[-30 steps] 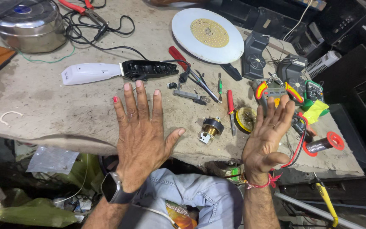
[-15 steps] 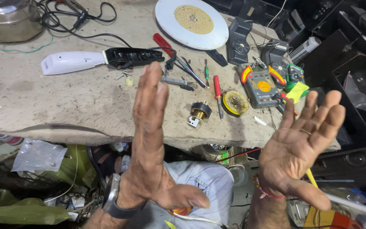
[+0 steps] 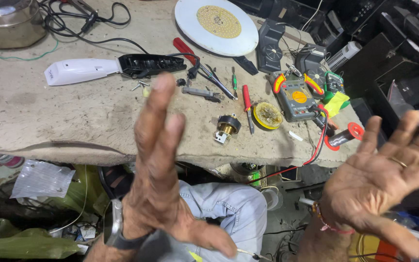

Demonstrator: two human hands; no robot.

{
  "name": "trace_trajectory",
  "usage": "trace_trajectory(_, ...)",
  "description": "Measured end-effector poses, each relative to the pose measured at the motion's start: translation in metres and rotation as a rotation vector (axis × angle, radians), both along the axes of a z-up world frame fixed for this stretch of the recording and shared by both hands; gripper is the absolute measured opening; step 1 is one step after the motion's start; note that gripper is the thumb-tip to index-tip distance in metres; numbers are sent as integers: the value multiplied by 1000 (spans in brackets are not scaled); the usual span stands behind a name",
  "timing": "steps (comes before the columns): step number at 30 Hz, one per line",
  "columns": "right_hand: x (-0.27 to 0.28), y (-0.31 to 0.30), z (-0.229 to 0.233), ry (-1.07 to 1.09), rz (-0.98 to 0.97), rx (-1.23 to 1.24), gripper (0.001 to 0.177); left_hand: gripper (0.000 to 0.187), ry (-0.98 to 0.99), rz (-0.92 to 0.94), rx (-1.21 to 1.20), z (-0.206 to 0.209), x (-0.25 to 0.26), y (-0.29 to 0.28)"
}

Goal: The person is repairing a small electronic component, likely a motor or coil assembly. They use a soldering iron to apply solder to the component's terminals and manipulate wires with their hands.

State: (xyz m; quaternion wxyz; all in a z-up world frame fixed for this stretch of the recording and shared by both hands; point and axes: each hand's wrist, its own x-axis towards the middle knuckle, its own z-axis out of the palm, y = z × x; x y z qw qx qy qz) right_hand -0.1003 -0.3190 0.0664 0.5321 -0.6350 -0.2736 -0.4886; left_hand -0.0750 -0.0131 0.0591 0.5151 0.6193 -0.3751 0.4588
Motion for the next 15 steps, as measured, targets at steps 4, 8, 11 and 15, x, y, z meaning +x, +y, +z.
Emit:
trace_trajectory(4,7,4,3,-53,-34,-29,117,61,48,-15,-422,1,21,13)
trace_trajectory(8,12,-6,-15,-224,-73,74,103,38,110,104,-437,-10,26,38)
trace_trajectory(11,44,-16,-32,-205,-54,100,96,22,118,182,-320,-25,21,49)
trace_trajectory(15,89,-12,-73,8,84,232,91,18,219,318,-126,-44,50,45)
